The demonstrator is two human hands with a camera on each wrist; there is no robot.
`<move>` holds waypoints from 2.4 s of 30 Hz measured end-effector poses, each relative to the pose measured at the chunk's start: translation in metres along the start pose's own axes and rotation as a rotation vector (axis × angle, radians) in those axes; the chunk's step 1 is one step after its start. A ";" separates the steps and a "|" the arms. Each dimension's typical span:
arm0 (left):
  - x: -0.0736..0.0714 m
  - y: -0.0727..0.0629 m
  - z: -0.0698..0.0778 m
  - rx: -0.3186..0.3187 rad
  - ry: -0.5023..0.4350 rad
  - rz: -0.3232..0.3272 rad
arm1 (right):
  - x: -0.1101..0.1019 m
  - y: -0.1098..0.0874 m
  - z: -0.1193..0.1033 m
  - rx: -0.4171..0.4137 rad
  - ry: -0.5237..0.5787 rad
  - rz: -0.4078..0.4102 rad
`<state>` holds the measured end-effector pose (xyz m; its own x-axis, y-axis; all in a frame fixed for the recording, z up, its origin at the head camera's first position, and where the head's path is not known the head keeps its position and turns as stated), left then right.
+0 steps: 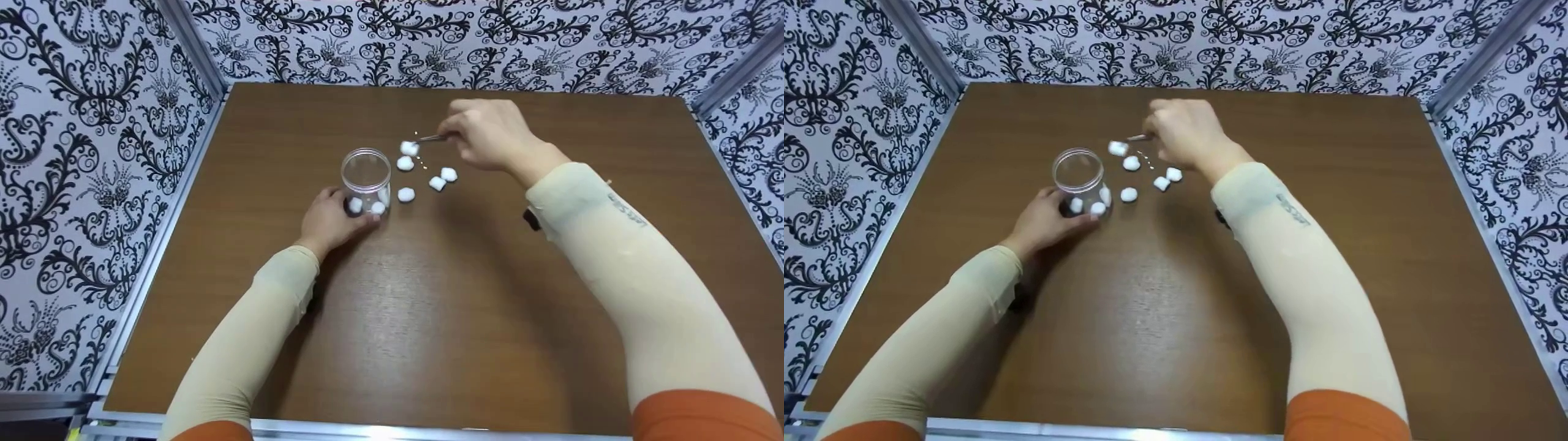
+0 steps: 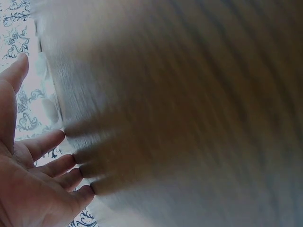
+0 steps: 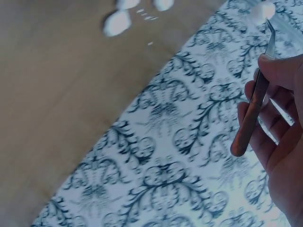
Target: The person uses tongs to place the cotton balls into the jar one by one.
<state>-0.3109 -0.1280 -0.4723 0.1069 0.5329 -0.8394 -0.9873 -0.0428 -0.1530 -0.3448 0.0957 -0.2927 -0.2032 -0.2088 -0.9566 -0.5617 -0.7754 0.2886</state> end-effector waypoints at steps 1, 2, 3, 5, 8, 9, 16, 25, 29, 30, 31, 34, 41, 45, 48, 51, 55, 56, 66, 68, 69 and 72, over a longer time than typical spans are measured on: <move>0.000 0.000 0.000 0.000 0.003 -0.001 | -0.001 0.005 -0.004 -0.005 0.002 0.004; 0.000 0.000 0.000 0.000 0.005 -0.002 | -0.001 0.010 -0.007 -0.009 0.003 0.004; 0.000 0.000 0.000 -0.001 0.007 -0.004 | -0.001 0.014 -0.011 -0.013 0.004 0.001; 0.000 0.000 0.000 -0.001 0.004 -0.002 | 0.001 0.022 -0.019 -0.030 0.005 0.002; 0.000 0.000 0.000 -0.004 -0.003 0.003 | 0.005 0.030 -0.030 -0.066 0.007 0.009; 0.000 0.000 0.000 -0.003 -0.004 0.006 | 0.007 0.032 -0.033 -0.077 0.011 0.012; 0.000 0.001 0.000 -0.001 -0.014 0.022 | 0.019 0.038 -0.043 -0.086 0.030 0.003; -0.001 0.000 0.000 -0.005 -0.004 0.023 | 0.032 0.041 -0.053 -0.109 0.034 -0.040; -0.001 0.000 0.000 -0.012 0.005 0.017 | 0.032 0.041 -0.055 -0.118 0.026 -0.039; -0.001 0.000 0.000 -0.014 0.006 0.014 | 0.033 0.041 -0.055 -0.119 0.024 -0.041; -0.001 0.000 0.000 -0.016 0.007 0.011 | 0.032 0.041 -0.056 -0.120 0.021 -0.044; -0.001 0.000 0.000 -0.020 0.005 0.006 | 0.032 0.040 -0.056 -0.121 0.013 -0.051; 0.000 0.001 -0.002 -0.015 -0.006 0.017 | 0.025 0.033 -0.047 -0.097 0.018 -0.042; 0.000 0.001 -0.001 -0.010 -0.002 0.019 | 0.022 0.020 -0.032 -0.068 0.017 -0.027; 0.000 0.001 -0.001 -0.007 0.007 0.019 | 0.023 0.006 -0.016 -0.035 0.010 -0.027; 0.000 0.002 -0.002 -0.011 0.017 0.018 | 0.030 -0.011 0.001 0.005 0.007 -0.041; 0.000 0.002 -0.002 -0.012 0.020 0.017 | 0.047 -0.034 0.021 0.053 0.002 -0.075; 0.000 0.002 -0.002 -0.010 0.020 0.016 | 0.052 -0.039 0.025 0.064 0.000 -0.086; 0.002 0.003 -0.003 0.005 0.027 0.014 | 0.083 -0.064 0.044 0.117 -0.007 -0.154; 0.002 0.003 -0.003 0.005 0.026 0.018 | 0.085 -0.064 0.045 0.126 -0.005 -0.163; 0.002 0.003 -0.003 0.005 0.026 0.021 | 0.086 -0.064 0.045 0.130 -0.002 -0.166; 0.001 0.003 -0.002 0.008 0.020 0.028 | 0.090 -0.063 0.045 0.139 0.011 -0.173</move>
<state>-0.3135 -0.1294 -0.4752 0.0819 0.5144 -0.8536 -0.9908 -0.0505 -0.1255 -0.3640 0.1529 -0.3951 -0.0859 -0.0867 -0.9925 -0.6927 -0.7108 0.1220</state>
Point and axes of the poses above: each hand's wrist, its own y-axis towards the middle knuckle, its own x-axis out of the palm, z = x × y, the point moved 9 cm from there along y, towards the middle knuckle, and after that the axes turned 9 degrees about -x, right-handed, at the moved point
